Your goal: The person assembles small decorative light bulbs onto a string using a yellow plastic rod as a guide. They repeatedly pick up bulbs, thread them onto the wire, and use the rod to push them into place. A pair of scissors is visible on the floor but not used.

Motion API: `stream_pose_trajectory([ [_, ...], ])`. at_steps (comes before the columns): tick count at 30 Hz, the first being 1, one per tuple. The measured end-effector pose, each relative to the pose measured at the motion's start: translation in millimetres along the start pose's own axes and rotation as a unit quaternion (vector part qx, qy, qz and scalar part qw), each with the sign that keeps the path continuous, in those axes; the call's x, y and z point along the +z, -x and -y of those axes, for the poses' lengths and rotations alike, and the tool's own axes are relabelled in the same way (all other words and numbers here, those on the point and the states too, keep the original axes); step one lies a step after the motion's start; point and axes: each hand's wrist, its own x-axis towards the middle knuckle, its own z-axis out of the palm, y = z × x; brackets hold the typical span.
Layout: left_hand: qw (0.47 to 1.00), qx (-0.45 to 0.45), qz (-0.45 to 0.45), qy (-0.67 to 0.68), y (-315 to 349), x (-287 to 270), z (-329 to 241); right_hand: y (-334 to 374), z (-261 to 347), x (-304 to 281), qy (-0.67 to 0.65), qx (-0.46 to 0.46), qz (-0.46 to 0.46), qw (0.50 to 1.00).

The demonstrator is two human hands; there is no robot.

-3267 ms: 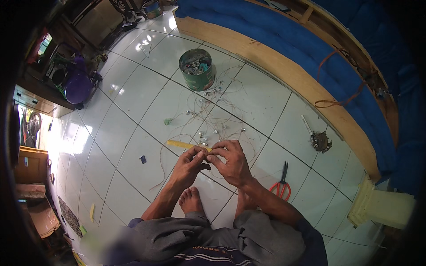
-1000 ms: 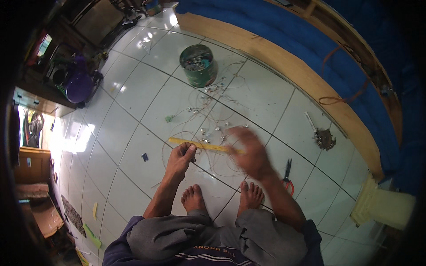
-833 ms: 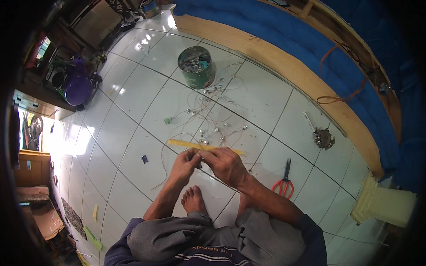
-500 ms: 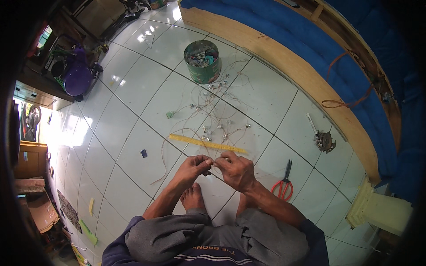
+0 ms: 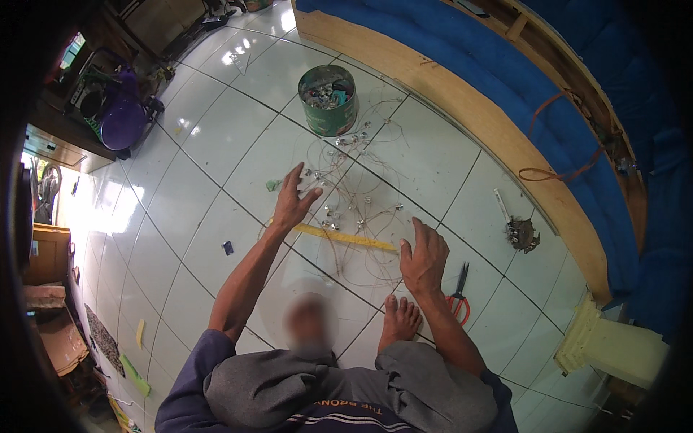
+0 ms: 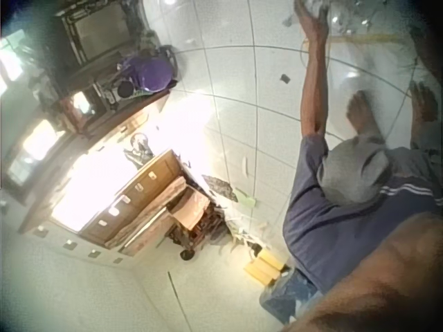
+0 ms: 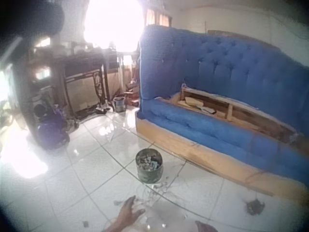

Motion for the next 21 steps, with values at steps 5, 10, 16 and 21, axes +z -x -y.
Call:
stream_pose_trajectory([
  [5,0.936,0.136,0.145,-0.291,51,-15,16,8,2,-2,-0.027,-0.008,-0.021,0.999],
  [10,0.973,0.039,0.108,-0.202,65,-48,-9,7,21,4,-0.114,-0.063,0.011,0.991],
  [16,0.955,-0.129,-0.043,-0.262,69,-112,-54,7,45,6,-0.227,-0.084,0.134,0.961],
  [21,0.943,-0.127,-0.047,-0.304,77,-156,-39,6,49,6,-0.221,-0.119,0.191,0.949],
])
